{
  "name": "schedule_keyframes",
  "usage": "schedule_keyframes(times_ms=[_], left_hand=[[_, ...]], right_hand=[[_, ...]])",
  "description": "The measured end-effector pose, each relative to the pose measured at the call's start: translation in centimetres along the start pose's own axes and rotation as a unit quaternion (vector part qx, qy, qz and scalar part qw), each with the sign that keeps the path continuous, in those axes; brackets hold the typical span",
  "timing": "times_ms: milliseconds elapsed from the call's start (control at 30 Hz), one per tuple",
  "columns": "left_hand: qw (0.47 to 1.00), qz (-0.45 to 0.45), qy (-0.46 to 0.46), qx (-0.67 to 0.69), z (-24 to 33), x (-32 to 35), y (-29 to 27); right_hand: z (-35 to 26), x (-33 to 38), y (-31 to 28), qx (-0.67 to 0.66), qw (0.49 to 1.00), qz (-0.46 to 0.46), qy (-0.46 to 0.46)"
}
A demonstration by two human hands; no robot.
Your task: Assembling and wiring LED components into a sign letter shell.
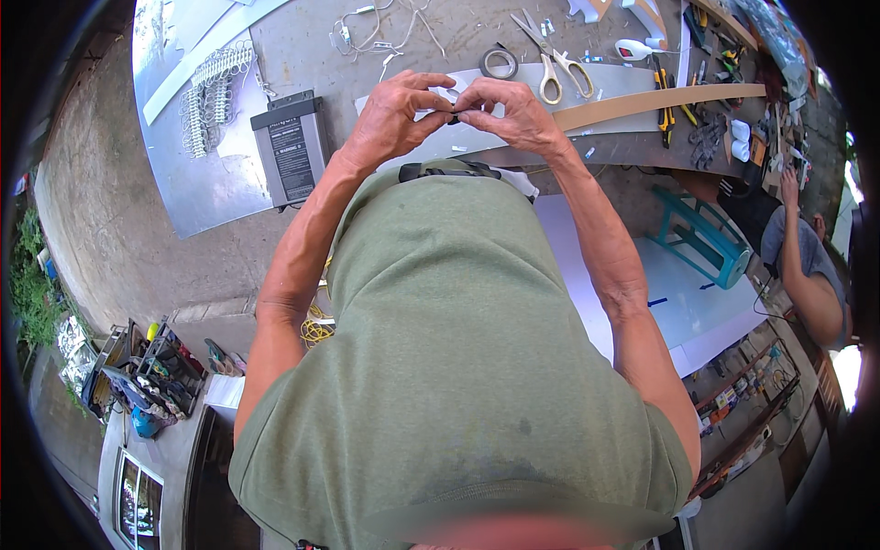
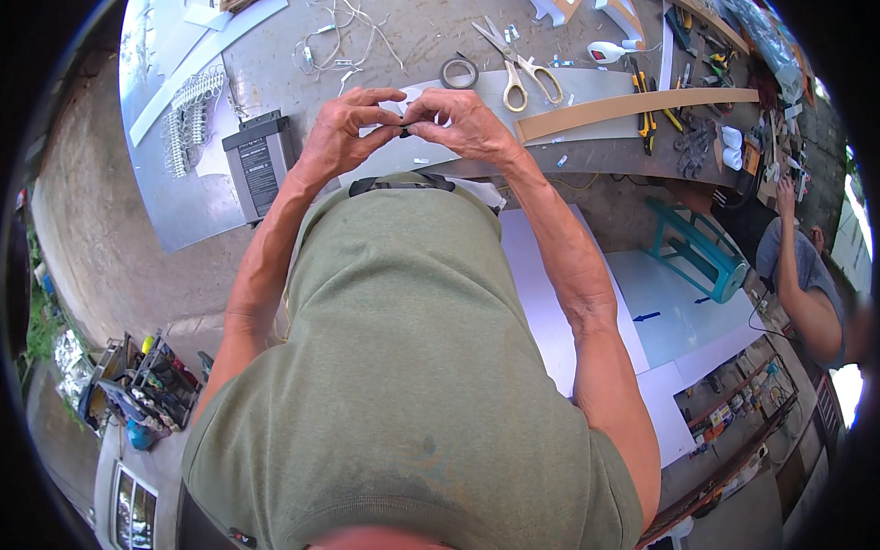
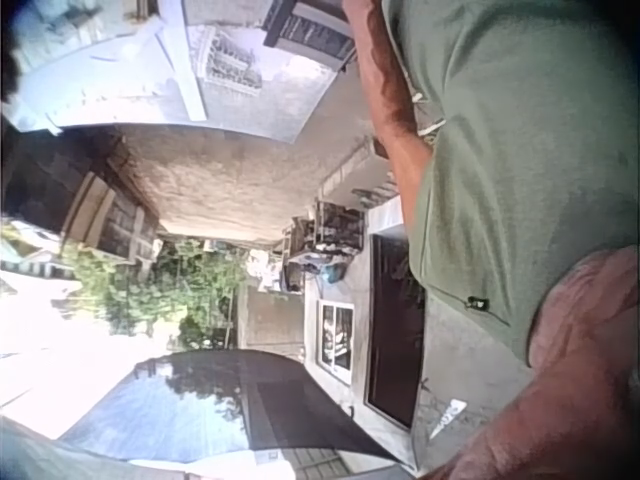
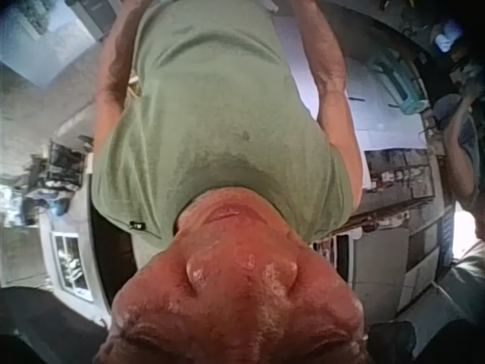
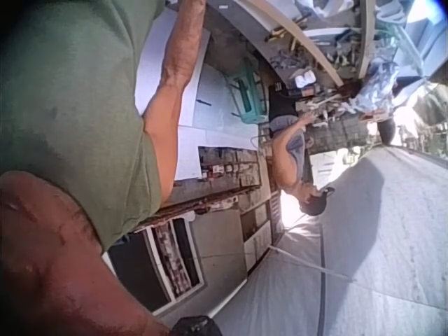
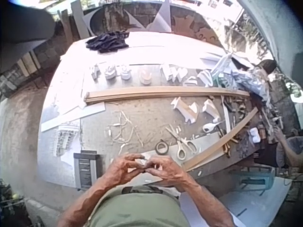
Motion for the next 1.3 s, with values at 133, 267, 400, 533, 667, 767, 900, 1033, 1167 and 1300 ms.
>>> schedule_keyframes(times_ms=[133, 267, 400, 533, 667, 767, 900, 1033, 1167, 1300], left_hand=[[0.995, -0.012, -0.048, 0.091, -0.2, -0.1, 0.1], [0.976, -0.002, -0.079, 0.204, -0.3, 0.0, 0.2], [0.96, -0.025, -0.139, 0.241, 0.4, 0.0, -0.3], [0.966, -0.008, -0.126, 0.224, 0.6, 0.0, 0.0], [0.969, 0.056, -0.073, 0.229, -0.3, 0.2, 1.1], [0.961, 0.008, -0.136, 0.242, 0.7, 0.2, 0.3], [0.959, 0.019, -0.131, 0.25, 0.5, 0.2, 0.6], [0.964, 0.039, -0.117, 0.236, 0.5, 0.1, 0.9], [0.988, 0.081, -0.036, 0.124, 1.1, -0.1, 0.9], [0.992, 0.102, 0.051, 0.045, 1.2, -0.3, 0.9]], right_hand=[[-0.3, 0.4, 0.2, -0.013, 0.999, 0.038, -0.022], [-0.4, 0.7, 0.1, -0.036, 0.997, 0.065, -0.023], [-0.2, 0.9, 0.0, -0.062, 0.996, 0.068, -0.02], [-0.2, 1.1, -0.2, -0.083, 0.995, 0.061, -0.011], [-0.3, 1.0, -0.1, -0.091, 0.994, 0.061, -0.019], [-0.5, 1.0, -0.4, -0.094, 0.994, 0.057, -0.009], [-0.6, 1.1, -0.5, -0.07, 0.996, 0.06, -0.013], [-0.8, 1.1, -0.4, -0.081, 0.995, 0.061, -0.005], [-0.7, 1.0, -0.8, -0.144, 0.989, 0.031, 0.027], [-0.9, 0.6, -1.6, -0.211, 0.972, -0.033, 0.096]])
Point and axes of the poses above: each hand's wrist, its own x-axis away from the middle knuckle, its own y-axis out of the palm, z = x × y, the point moved 1 cm from there along -x, towards the middle knuckle, and after that the axes turned 3 degrees about x, right-handed, at the moved point
